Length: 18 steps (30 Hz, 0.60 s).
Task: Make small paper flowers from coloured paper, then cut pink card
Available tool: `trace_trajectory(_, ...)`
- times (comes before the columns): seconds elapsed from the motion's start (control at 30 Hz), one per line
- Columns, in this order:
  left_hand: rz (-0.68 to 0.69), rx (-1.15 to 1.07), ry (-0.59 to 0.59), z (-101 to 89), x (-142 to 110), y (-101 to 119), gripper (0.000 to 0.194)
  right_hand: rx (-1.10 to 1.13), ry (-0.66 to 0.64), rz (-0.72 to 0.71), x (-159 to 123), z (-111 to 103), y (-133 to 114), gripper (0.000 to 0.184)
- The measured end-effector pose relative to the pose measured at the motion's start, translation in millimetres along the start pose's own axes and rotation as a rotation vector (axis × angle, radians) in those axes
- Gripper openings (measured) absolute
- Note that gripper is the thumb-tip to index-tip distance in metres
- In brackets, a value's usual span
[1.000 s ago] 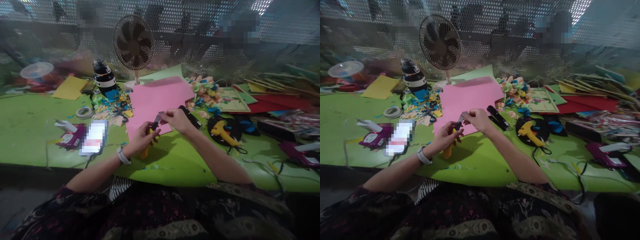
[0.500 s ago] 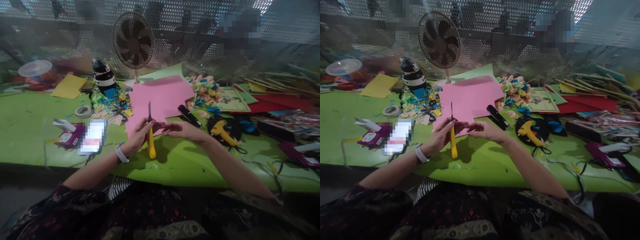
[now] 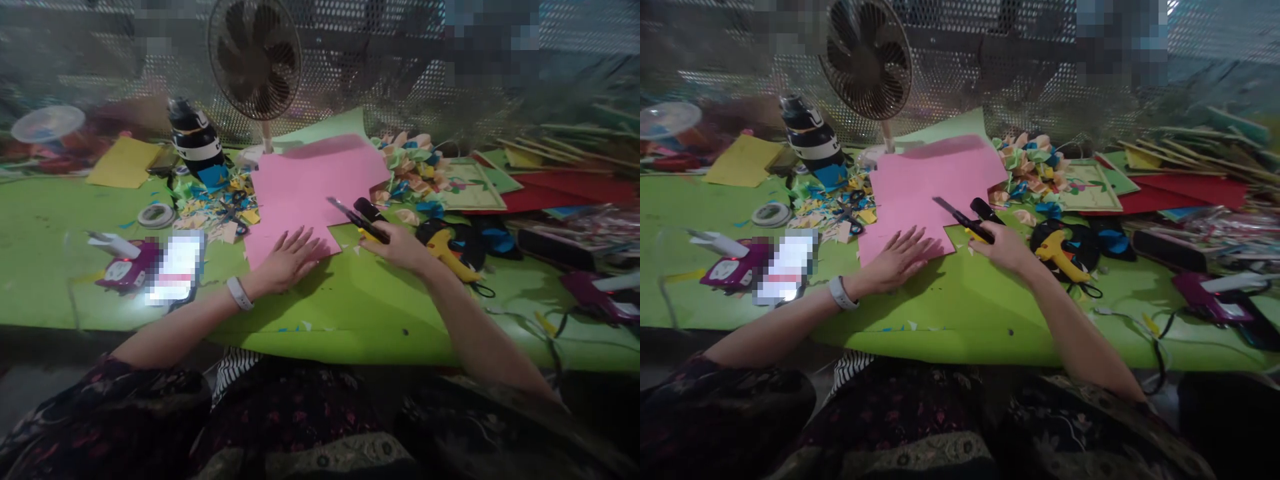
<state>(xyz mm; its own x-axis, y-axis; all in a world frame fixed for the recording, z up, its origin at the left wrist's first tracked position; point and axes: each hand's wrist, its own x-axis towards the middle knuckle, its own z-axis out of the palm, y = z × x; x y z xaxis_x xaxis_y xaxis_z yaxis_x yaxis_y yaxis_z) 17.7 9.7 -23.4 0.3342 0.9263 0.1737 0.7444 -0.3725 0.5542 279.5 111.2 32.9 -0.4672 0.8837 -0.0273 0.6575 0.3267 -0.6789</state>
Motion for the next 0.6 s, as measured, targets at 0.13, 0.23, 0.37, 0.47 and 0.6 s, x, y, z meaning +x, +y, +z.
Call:
trace_trajectory(0.13,0.109,0.136,-0.128,8.1,-2.4,-23.7,0.058,-0.393,-0.057,0.097,-9.7,-20.0,20.1,0.055)
trace_trajectory(0.23,0.150,0.147,-0.190,-0.3,-5.0,-30.8,0.055,-0.558,-0.089,0.132,-18.0,-20.6,22.1,0.062)
trace_trajectory(0.37,0.146,0.139,-0.281,-13.3,-5.6,-28.7,0.055,-0.590,-0.124,0.160,-20.9,-20.1,21.7,0.060)
trace_trajectory(0.47,0.139,0.147,-0.298,-14.8,-5.3,-26.4,0.056,-0.558,-0.150,0.191,-20.5,-21.4,22.9,0.059)
trace_trajectory(0.6,0.140,0.138,-0.272,-12.4,-4.9,-27.5,0.054,-0.510,-0.148,0.164,-20.7,-22.3,25.2,0.062)
